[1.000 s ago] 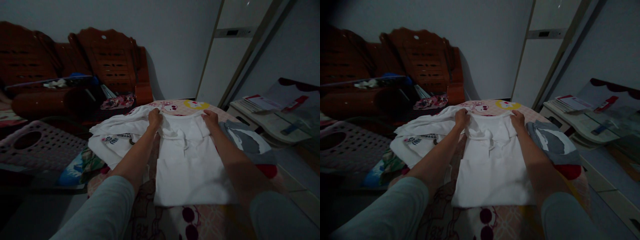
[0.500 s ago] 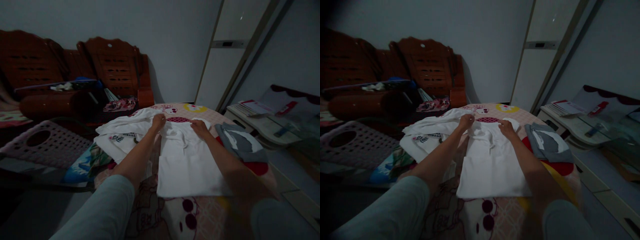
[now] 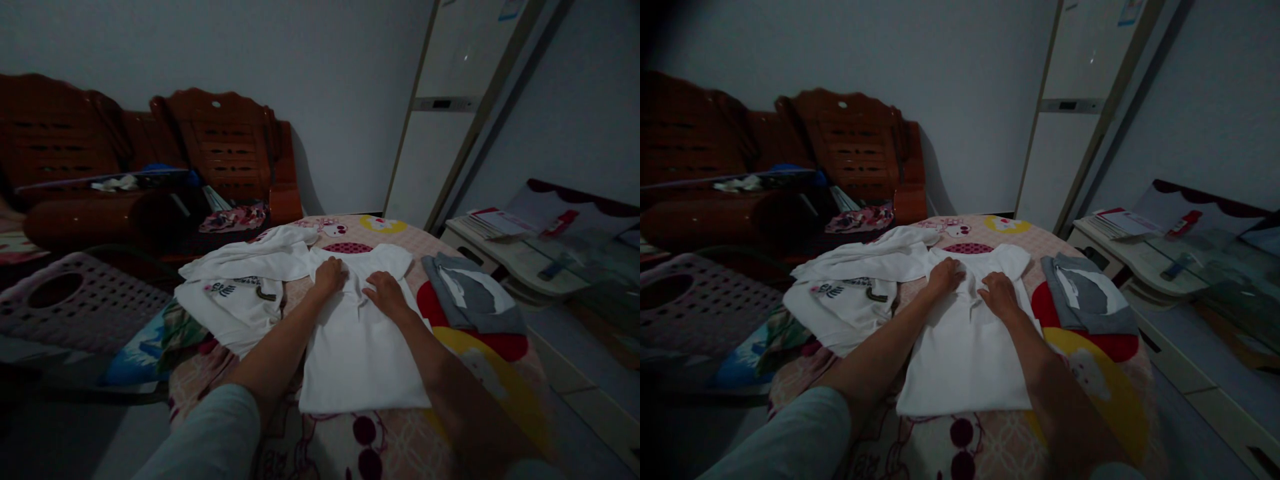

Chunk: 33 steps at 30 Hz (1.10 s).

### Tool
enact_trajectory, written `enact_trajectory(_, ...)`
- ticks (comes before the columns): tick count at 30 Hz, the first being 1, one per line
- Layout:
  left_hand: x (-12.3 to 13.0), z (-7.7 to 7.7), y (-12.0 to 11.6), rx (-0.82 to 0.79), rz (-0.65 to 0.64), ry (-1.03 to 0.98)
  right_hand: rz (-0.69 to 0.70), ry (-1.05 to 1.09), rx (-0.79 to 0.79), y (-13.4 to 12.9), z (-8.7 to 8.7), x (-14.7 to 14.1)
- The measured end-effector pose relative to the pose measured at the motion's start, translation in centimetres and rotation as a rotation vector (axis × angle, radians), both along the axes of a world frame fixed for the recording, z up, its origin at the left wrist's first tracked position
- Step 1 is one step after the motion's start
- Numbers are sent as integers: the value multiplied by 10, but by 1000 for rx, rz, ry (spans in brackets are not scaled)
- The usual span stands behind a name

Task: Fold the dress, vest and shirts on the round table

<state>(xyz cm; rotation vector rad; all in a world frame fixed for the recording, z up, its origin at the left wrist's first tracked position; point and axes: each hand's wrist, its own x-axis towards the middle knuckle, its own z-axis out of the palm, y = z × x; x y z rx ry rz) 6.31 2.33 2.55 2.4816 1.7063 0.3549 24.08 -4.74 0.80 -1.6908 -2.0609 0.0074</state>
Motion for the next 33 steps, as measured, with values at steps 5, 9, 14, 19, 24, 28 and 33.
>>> enact_trajectory(5,-1,0,6,-33,-16,-3,-153,-9,145,-1,1,4)
enact_trajectory(9,-1,7,9,-74,-17,-73,-267,3,146,-4,0,16)
enact_trajectory(14,-2,18,6,7,-28,-107,-43,305,262,2,-9,11)
enact_trajectory(19,-6,9,6,3,9,5,101,661,193,9,-9,0)
enact_trajectory(24,-7,1,11,-49,49,46,143,615,22,4,-7,4)
enact_trajectory(28,-5,3,11,-60,77,2,126,689,-25,2,-7,5)
enact_trajectory(33,-3,20,9,24,-110,-239,98,1117,-87,5,-3,4)
